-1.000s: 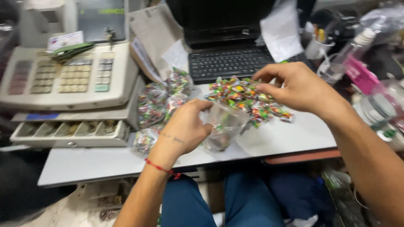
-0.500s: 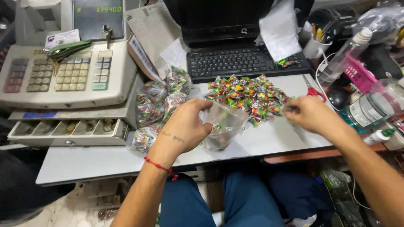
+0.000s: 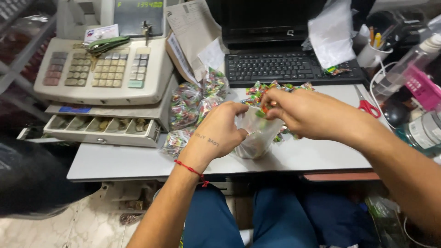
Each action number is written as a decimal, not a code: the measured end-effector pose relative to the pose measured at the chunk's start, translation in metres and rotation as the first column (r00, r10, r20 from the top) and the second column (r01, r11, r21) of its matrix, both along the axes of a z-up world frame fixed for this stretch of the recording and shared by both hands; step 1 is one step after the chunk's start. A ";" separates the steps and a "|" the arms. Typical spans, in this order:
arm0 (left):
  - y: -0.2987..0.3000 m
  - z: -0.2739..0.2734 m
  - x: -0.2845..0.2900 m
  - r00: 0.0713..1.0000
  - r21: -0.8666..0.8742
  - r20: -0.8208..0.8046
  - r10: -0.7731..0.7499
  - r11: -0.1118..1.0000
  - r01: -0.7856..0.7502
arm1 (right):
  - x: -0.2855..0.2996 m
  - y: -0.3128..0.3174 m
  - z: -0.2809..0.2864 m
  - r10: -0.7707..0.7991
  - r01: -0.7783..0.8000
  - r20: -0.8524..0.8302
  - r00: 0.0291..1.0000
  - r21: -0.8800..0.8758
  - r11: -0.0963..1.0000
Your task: The person is portioning out small wrapped candies from a large pile into individual small plastic bags at a checkout counter.
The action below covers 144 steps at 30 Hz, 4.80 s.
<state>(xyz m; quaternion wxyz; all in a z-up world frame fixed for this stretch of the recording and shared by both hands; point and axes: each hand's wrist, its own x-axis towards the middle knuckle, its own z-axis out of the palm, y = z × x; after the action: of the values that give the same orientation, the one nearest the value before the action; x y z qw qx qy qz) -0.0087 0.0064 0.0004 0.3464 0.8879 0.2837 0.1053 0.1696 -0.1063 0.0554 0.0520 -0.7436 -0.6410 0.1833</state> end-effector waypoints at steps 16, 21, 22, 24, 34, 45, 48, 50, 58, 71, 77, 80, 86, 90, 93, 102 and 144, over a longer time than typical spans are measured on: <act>-0.009 0.010 0.001 1.000 -0.007 -0.016 -0.004 1.000 0.003 | 0.022 -0.005 -0.002 0.102 -0.149 0.370 0.923 0.101 0.984; -0.014 0.016 0.005 0.999 0.010 -0.049 -0.019 1.000 0.019 | 0.045 -0.022 0.002 0.092 -0.075 -0.028 0.995 0.373 0.925; -0.013 0.011 0.008 0.998 0.009 -0.047 -0.030 0.999 0.030 | 0.062 -0.023 -0.004 0.080 -0.065 -0.026 0.996 0.372 0.926; -0.011 0.001 0.010 0.997 0.021 -0.073 0.037 0.999 -0.035 | 0.093 -0.024 -0.016 -0.187 0.194 -0.054 0.981 0.355 0.915; -0.006 -0.012 0.012 1.000 0.071 -0.011 -0.014 0.997 0.014 | 0.239 -0.041 -0.191 -0.302 0.269 0.187 0.935 0.182 0.946; -0.002 -0.020 0.011 0.999 0.081 0.036 -0.029 0.996 0.026 | 0.073 -0.048 -0.032 -0.179 0.340 -0.358 0.916 0.457 0.822; -0.002 -0.020 0.010 0.999 0.073 0.035 -0.022 0.997 0.019 | 0.039 -0.035 -0.028 0.233 -0.044 -0.229 0.945 0.617 0.786; -0.003 -0.008 0.007 0.999 0.032 0.034 -0.022 0.999 0.021 | 0.024 -0.022 -0.037 0.261 -0.059 -0.264 0.928 0.589 0.806; -0.004 -0.002 0.007 0.999 -0.026 -0.002 -0.040 0.999 0.040 | 0.006 -0.004 -0.039 0.236 -0.211 -0.045 0.971 0.310 0.927; -0.010 0.001 0.023 0.999 0.006 -0.023 -0.040 0.999 0.041 | 0.037 -0.017 -0.033 0.240 -0.166 -0.065 0.969 0.546 0.821; -0.011 -0.003 0.025 0.999 0.007 -0.028 -0.033 0.999 0.033 | 0.108 -0.035 -0.057 -0.017 0.057 -0.067 0.998 0.657 0.751; -0.012 -0.004 0.026 0.999 0.029 -0.029 -0.022 0.999 0.023 | 0.125 -0.030 -0.072 -0.254 0.264 -0.078 0.964 0.392 0.881; -0.014 -0.007 0.027 0.999 0.066 -0.023 -0.033 0.997 0.034 | 0.183 -0.025 -0.180 -0.206 0.185 0.118 0.972 0.166 0.969; -0.015 -0.003 0.023 0.999 0.033 -0.047 -0.016 0.999 0.018 | 0.186 -0.033 -0.189 -0.181 0.142 0.191 0.965 0.199 0.970; -0.014 -0.004 0.021 0.999 0.046 -0.034 -0.026 0.999 0.028 | 0.161 -0.040 -0.145 -0.321 0.288 0.208 0.924 0.170 0.942; -0.015 -0.003 0.020 0.999 0.098 0.002 -0.052 0.994 0.051 | 0.036 -0.040 -0.026 0.206 0.131 -0.519 0.830 0.539 0.832; -0.018 0.009 0.033 0.996 -0.033 -0.078 -0.030 0.999 0.027 | 0.168 -0.052 -0.196 -0.242 0.232 -0.009 0.970 0.324 0.917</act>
<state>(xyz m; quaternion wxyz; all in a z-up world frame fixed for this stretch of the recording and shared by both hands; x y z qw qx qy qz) 0.0239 -0.0113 0.0091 0.3505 0.8897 0.2861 0.0607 0.3372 -0.1587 -0.1404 0.1846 -0.8000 -0.5681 0.0568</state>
